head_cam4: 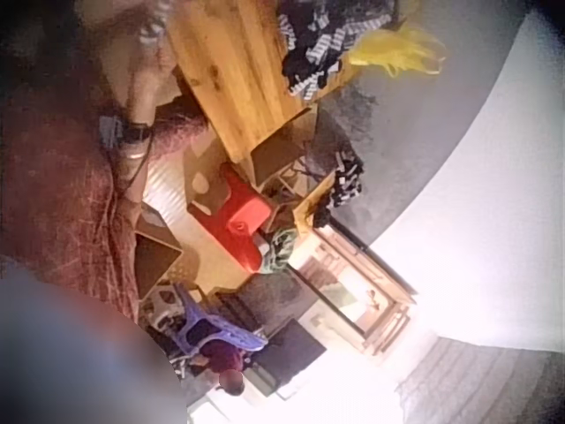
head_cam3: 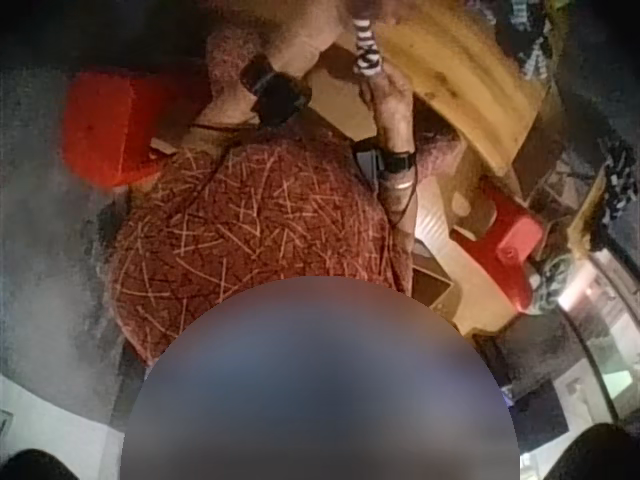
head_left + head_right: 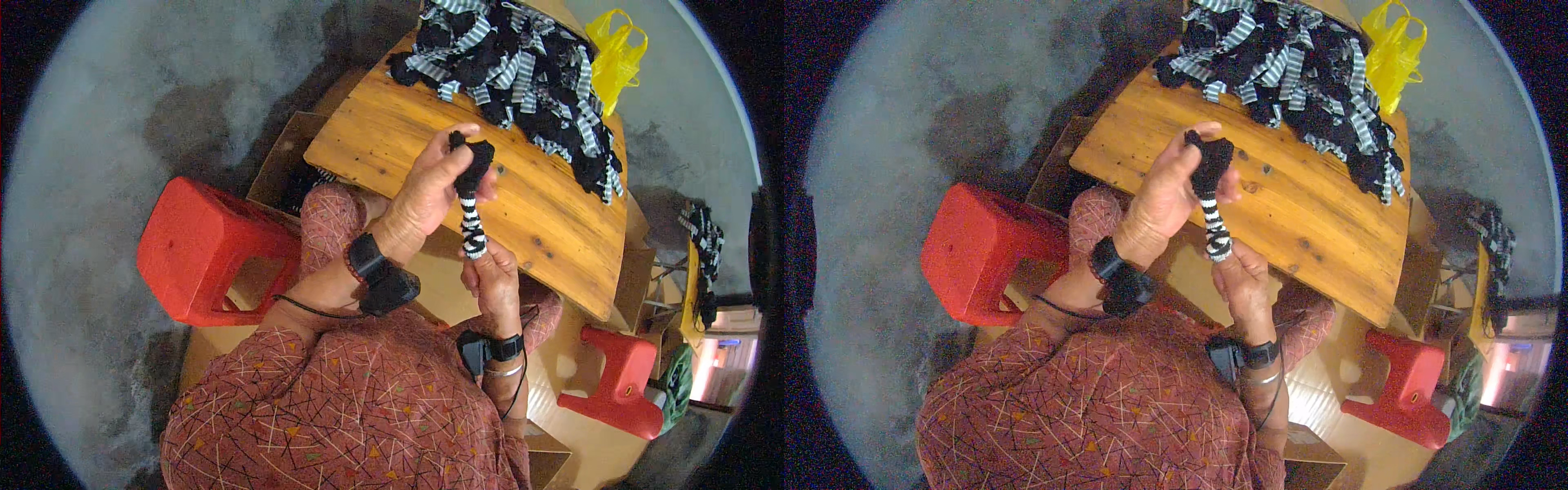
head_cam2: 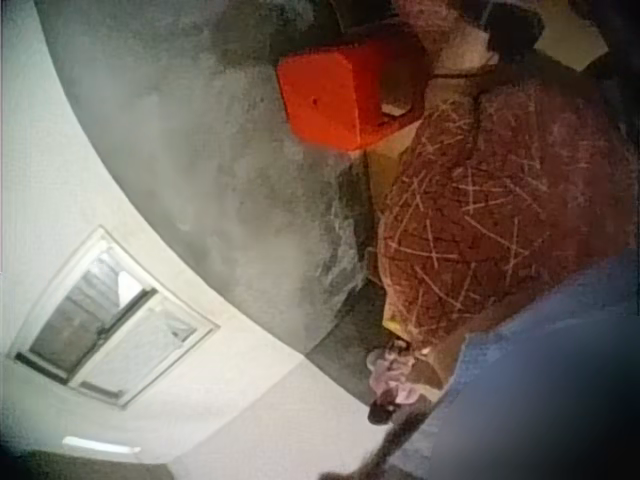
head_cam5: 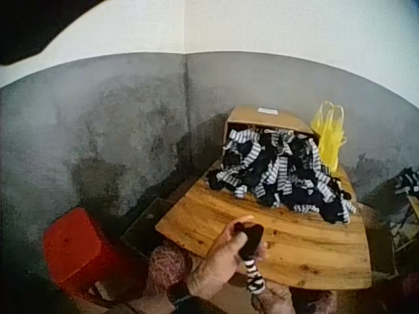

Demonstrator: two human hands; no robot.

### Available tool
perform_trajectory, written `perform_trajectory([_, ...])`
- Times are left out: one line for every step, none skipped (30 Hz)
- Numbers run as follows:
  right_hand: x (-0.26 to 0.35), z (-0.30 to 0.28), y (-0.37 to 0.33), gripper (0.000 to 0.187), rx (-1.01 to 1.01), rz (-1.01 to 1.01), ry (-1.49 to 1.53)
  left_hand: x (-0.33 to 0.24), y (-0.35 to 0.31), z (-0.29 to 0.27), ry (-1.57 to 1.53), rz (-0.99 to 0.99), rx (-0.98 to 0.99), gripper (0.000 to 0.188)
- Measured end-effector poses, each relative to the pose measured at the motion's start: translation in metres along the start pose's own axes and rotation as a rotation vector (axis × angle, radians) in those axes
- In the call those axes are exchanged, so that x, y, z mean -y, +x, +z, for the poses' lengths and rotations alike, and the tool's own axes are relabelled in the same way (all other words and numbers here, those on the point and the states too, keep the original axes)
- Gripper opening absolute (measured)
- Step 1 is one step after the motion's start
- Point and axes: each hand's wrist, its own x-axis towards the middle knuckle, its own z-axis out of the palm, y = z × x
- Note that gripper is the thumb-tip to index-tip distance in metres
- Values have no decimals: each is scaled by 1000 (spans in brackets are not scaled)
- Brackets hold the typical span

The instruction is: Wrapping a black fabric piece around a striped textile component to assemble a soft good.

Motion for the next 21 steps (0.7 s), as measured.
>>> perform_trajectory([-2, -2, -1, 23, 24, 10, 19, -3, 2, -1, -67, -6, 3, 45])
perform_trajectory([-4, -3, 0, 23, 43, 8, 23, -5, 3, -2, -133, -11, 6, 51])
perform_trajectory([-3, -2, 0, 23, 46, 7, 25, -6, 4, -3, -129, -10, 5, 51])
perform_trajectory([-1, -1, -1, 23, 44, 27, 53, -7, 5, -4, -34, 9, 14, 49])
perform_trajectory([0, 0, -1, 23, 43, 48, 81, -7, 5, -5, 60, 28, 22, 47])
perform_trajectory([0, 1, -1, 23, 45, 48, 82, -5, 5, -4, 62, 29, 22, 47])
perform_trajectory([0, 2, -1, 23, 64, 54, 116, -2, 4, -2, 39, 55, -3, 42])
perform_trajectory([0, 3, 0, 23, 84, 61, 150, 1, 3, -1, 17, 82, -27, 39])
perform_trajectory([0, 5, 0, 23, 86, 68, 152, 4, 3, 1, 18, 80, -34, 39])
perform_trajectory([1, 9, 2, 22, 35, 38, 57, 6, 2, 4, 29, 125, -109, 34])
perform_trajectory([3, 13, 4, 21, -15, 9, -38, 7, 2, 7, 40, 170, -184, 31])
perform_trajectory([3, 16, 4, 18, -54, -7, -59, 6, 1, 13, 46, 169, -230, 28])
perform_trajectory([0, 17, 5, 18, -53, 8, -56, 6, 1, 14, 47, 160, -242, 28])
perform_trajectory([-2, 16, 6, 17, -87, -119, -146, 6, 2, 13, 97, 170, -211, 28])
perform_trajectory([-5, 16, 8, 16, -117, -248, -236, 6, 3, 13, 148, 181, -178, 28])
perform_trajectory([-10, 20, 13, 15, -236, -409, -395, 6, 2, 15, 131, 177, -192, 29])
perform_trajectory([-9, 22, 11, 15, -235, -398, -394, 5, 0, 14, 131, 170, -201, 29])
perform_trajectory([1, 25, 11, 14, -259, -383, -567, 3, 2, 13, 129, 167, -217, 29])
perform_trajectory([6, 27, 12, 14, -282, -366, -741, 2, 2, 12, 125, 165, -232, 29])
perform_trajectory([-5, 29, 17, 17, -251, -496, -587, 1, 0, 10, 126, 160, -247, 29])
perform_trajectory([-1, 26, 16, 17, -249, -499, -590, 0, -1, 7, 123, 164, -247, 29])
